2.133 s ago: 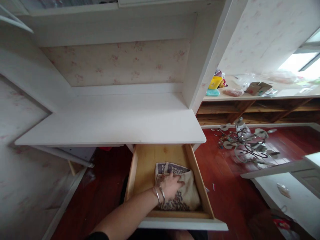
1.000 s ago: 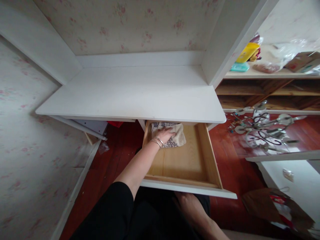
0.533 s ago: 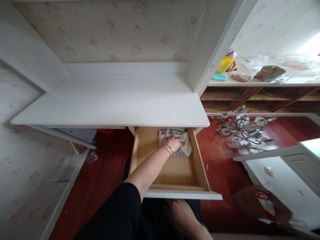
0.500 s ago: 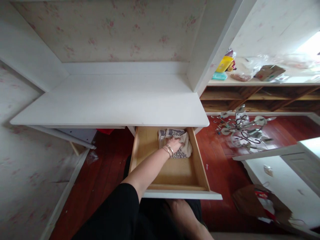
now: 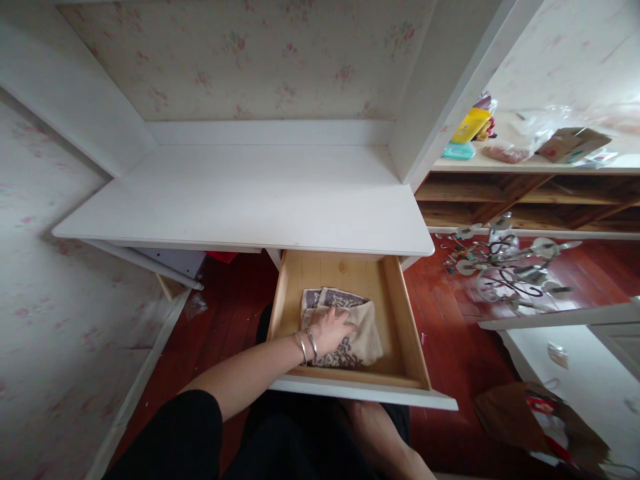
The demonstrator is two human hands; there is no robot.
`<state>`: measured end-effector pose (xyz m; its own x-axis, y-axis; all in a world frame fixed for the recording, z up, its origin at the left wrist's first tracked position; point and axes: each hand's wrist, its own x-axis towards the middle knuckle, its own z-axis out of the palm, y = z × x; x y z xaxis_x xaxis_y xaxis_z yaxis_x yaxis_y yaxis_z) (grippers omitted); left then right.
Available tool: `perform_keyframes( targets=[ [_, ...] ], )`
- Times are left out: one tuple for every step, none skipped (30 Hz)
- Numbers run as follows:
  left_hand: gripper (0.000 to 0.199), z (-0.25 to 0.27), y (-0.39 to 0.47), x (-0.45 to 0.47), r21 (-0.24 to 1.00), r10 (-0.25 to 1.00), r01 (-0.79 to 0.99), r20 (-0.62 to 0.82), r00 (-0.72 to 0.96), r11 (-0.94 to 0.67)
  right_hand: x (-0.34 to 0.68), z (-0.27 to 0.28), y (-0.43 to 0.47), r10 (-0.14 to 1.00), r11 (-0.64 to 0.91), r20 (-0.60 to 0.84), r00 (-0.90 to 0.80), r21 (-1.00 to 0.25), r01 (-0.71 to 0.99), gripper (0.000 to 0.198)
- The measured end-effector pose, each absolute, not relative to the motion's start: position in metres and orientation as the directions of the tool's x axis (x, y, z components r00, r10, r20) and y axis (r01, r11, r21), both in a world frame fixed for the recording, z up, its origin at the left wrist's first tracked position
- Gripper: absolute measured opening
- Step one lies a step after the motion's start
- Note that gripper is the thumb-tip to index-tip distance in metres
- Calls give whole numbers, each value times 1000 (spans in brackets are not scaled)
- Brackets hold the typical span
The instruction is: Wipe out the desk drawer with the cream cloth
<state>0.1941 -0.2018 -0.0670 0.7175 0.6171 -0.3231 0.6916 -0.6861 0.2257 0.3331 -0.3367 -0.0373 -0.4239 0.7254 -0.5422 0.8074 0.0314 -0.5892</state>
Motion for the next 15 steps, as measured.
perform_keyframes(
  targets=[
    [50, -65, -201, 183, 210, 638, 717, -338, 691, -665, 333, -40, -337, 723, 30, -546, -423, -587, 809, 44],
    [53, -64, -201, 172, 192, 661, 742, -351, 664, -643, 333, -43, -338, 721, 31, -549, -422, -583, 812, 44],
    [57, -63, -201, 160, 176, 681, 764, -364, 636, -620, 333, -46, -339, 719, 34, -554, -420, -576, 817, 44],
    [62, -63, -201, 150, 167, 695, 781, -374, 615, -601, 334, -48, -339, 718, 37, -558, -417, -567, 823, 45],
    [67, -63, -200, 141, 169, 699, 789, -380, 606, -591, 334, -51, -340, 718, 40, -560, -414, -560, 828, 45],
    [70, -64, -198, 134, 182, 696, 789, -383, 607, -587, 333, -52, -340, 718, 42, -562, -411, -555, 831, 45],
    [72, -65, -195, 130, 199, 694, 786, -379, 613, -585, 333, -53, -340, 717, 44, -565, -408, -548, 835, 45],
    [71, -66, -191, 127, 213, 694, 784, -372, 616, -583, 332, -53, -340, 716, 48, -568, -406, -540, 841, 46],
    [69, -67, -184, 127, 218, 702, 788, -361, 613, -576, 331, -52, -340, 714, 57, -569, -407, -533, 844, 46],
    [65, -69, -176, 128, 212, 719, 798, -348, 601, -564, 330, -51, -340, 713, 68, -569, -409, -525, 848, 47],
    [62, -69, -165, 130, 201, 741, 812, -336, 582, -547, 329, -50, -340, 713, 78, -569, -409, -515, 854, 47],
    [60, -70, -153, 133, 190, 762, 828, -326, 560, -528, 328, -49, -340, 712, 87, -575, -404, -498, 863, 47],
    [59, -70, -139, 136, 185, 778, 840, -319, 542, -509, 326, -49, -340, 709, 95, -585, -394, -475, 875, 46],
    [59, -70, -125, 138, 185, 789, 849, -314, 528, -494, 325, -50, -340, 704, 102, -598, -383, -450, 887, 46],
    [60, -70, -111, 140, 189, 797, 856, -312, 517, -481, 324, -50, -341, 702, 106, -608, -370, -425, 899, 45]
  ],
)
